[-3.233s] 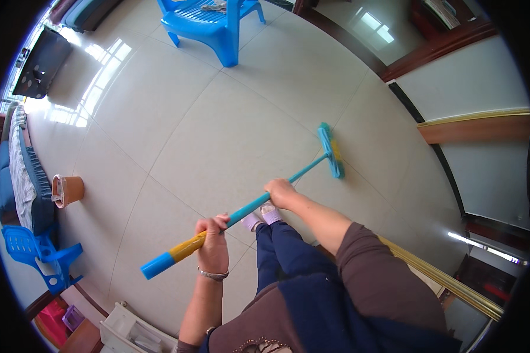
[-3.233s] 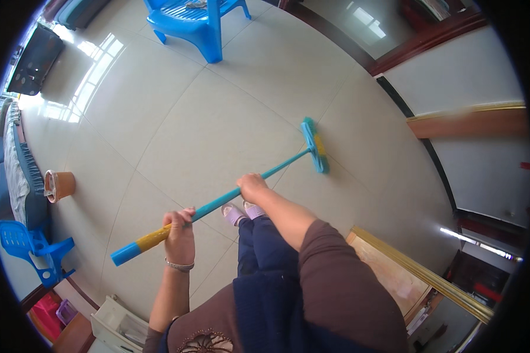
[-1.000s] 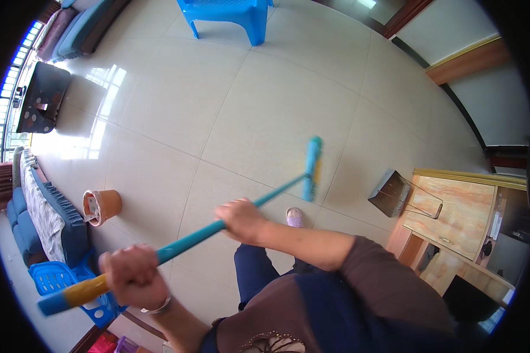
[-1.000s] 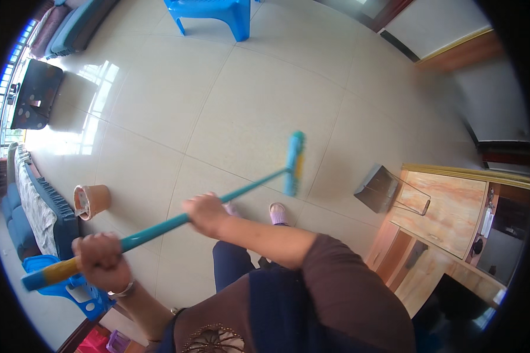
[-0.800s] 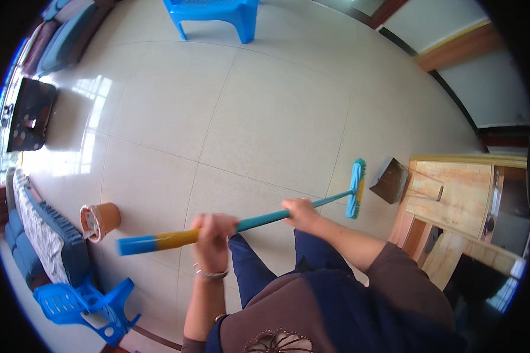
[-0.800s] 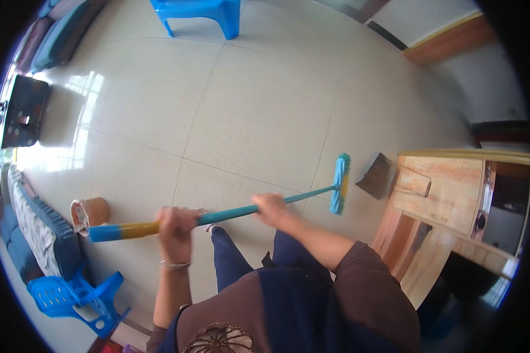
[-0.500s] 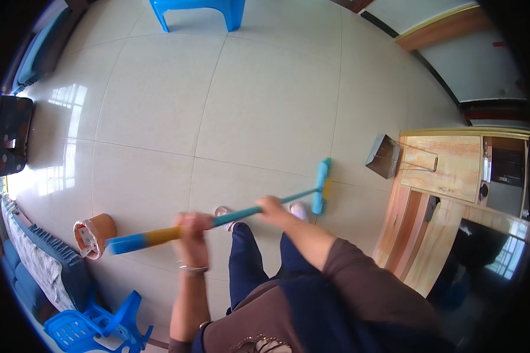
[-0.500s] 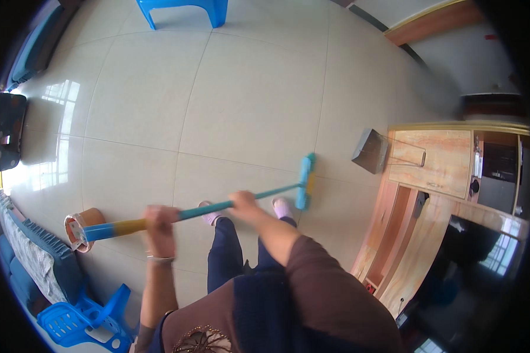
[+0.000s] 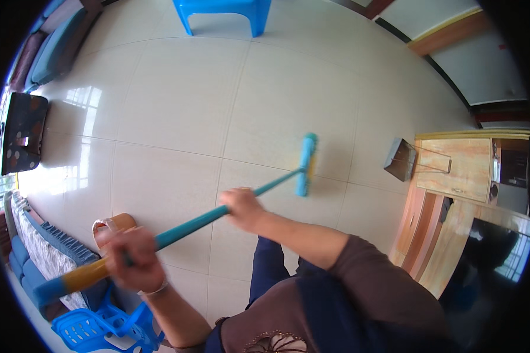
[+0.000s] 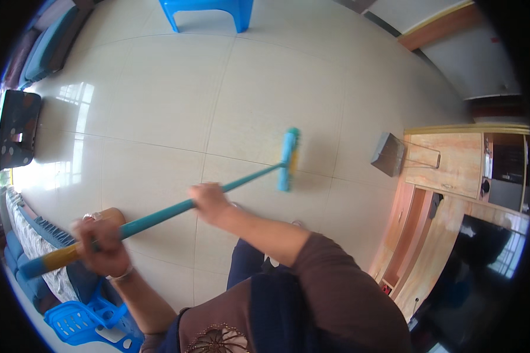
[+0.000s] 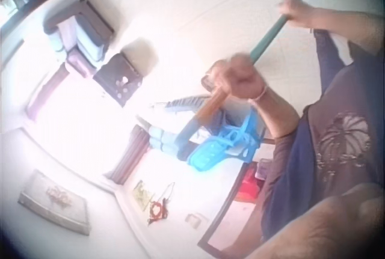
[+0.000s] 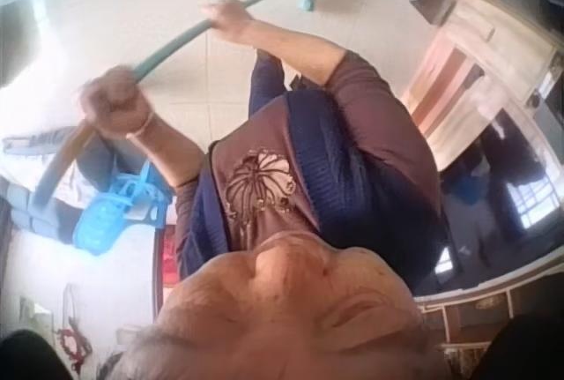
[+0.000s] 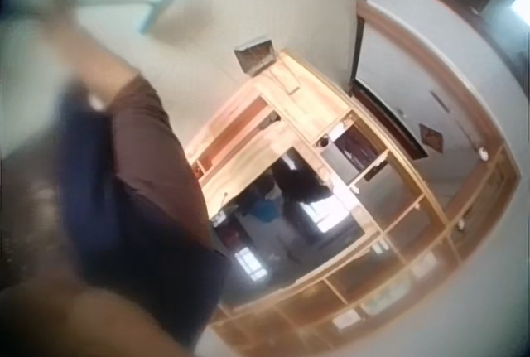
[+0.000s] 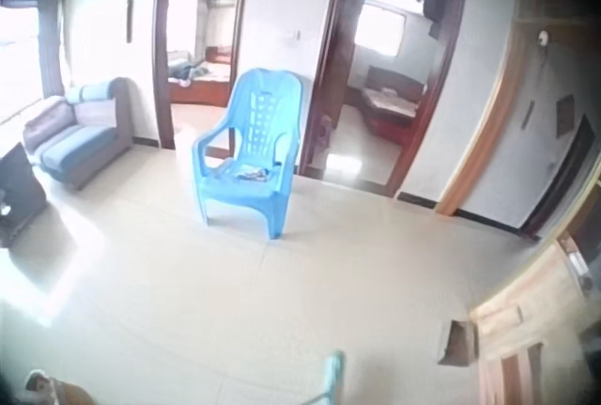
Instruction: The person sweeps a tiled floor with a long-handled broom, moving debris into a dustpan. They then brush the broom bristles against a balcony railing to remove trapped debris.
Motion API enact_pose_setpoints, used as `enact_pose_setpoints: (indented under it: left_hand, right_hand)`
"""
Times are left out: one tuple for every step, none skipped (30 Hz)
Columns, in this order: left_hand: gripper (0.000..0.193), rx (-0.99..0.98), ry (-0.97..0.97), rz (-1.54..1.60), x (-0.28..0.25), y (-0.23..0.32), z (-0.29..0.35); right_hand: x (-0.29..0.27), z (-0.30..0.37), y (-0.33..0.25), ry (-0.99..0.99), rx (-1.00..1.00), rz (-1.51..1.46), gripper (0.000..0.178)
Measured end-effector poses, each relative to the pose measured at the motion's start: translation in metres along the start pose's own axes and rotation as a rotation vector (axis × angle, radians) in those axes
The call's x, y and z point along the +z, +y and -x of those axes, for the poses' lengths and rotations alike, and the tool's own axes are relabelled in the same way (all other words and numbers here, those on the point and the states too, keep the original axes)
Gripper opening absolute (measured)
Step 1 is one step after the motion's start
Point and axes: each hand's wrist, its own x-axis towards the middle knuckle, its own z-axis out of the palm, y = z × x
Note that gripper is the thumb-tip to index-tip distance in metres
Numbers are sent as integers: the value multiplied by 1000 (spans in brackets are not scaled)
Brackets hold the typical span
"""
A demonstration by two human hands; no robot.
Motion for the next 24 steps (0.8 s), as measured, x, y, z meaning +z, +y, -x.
enact_pose_setpoints:
  left_hand:
    - [29, -136, 154, -28, 10, -16, 5]
    - [28, -180, 98, -10, 4, -37, 15]
    - [27, -255, 115, 47, -5, -54, 25]
    - [27, -315, 153, 101, -5, -61, 32]
    - [28, -333, 212, 63, -7, -63, 35]
    - [30, -268, 168, 52, -13, -61, 34]
    - [31, -201, 125, 41, -25, -56, 28]
    - [35, -84, 109, 0, -35, -46, 14]
    - [37, -105, 176, -45, -46, -30, 1]
    - [37, -92, 164, -45, -39, -7, -18]
    - [36, 53, 179, -117, -52, 8, -26]
    - [36, 126, 154, -102, -52, 23, -36]
    - [37, 157, 168, -123, -47, 34, -39]
    - [38, 193, 188, -147, -43, 44, -42]
    - [39, 236, 206, -168, -40, 51, -46]
    - [38, 294, 71, -154, -40, 56, -50]
    - [35, 338, 81, -126, -34, 54, -56]
    - [32, 379, 98, -106, -23, 49, -61]
    - [29, 420, 114, -87, -13, 42, -68]
    - [25, 366, 175, -184, -8, 26, -73]
    - [22, 230, 158, -112, -1, 11, -79]
    - [18, 177, 113, -145, 8, -10, -83]
    - [15, 34, 163, -41, 12, -33, -82]
    - [11, -22, 168, -120, 23, -56, -81]
  right_hand:
    - [-5, 11, 18, -7, 102, 102, 15]
    - [-4, 22, 41, 1, 122, 179, 15]
    - [3, 31, 60, -24, 202, 231, 16]
    - [14, 35, 72, -77, 218, 247, 16]
    - [20, 36, 78, -128, 230, 266, 16]
    - [27, 29, 75, -161, 158, 218, 16]
    - [41, 16, 70, -196, 85, 170, 16]
    - [54, -1, 58, -168, 63, 123, 16]
    - [69, -21, 39, -142, 43, 72, 16]
    - [78, -45, 20, -144, 29, 93, 16]
    - [77, -70, -11, -197, 3, 49, 13]
    - [81, -91, -29, -162, -11, 25, 10]
    - [82, -106, -43, -136, -32, -6, 7]
    - [76, -114, -54, -185, -53, -10, 5]
    - [66, -127, -63, -231, -81, -10, 4]
    - [55, -139, -70, -275, -108, -10, 3]
    - [44, -148, -75, -290, -135, 38, 3]
    - [31, -152, -76, -313, -163, 79, 3]
    - [17, -156, -72, -335, -190, 119, 4]
    - [0, -159, -62, -329, -207, 134, 4]
    - [-19, -163, -45, -321, -228, 151, 6]
    - [-34, -165, -21, -293, -237, 169, 7]
    - [-48, -163, 11, -263, -234, 187, 8]
    - [-59, -160, 47, -257, -225, 218, 11]
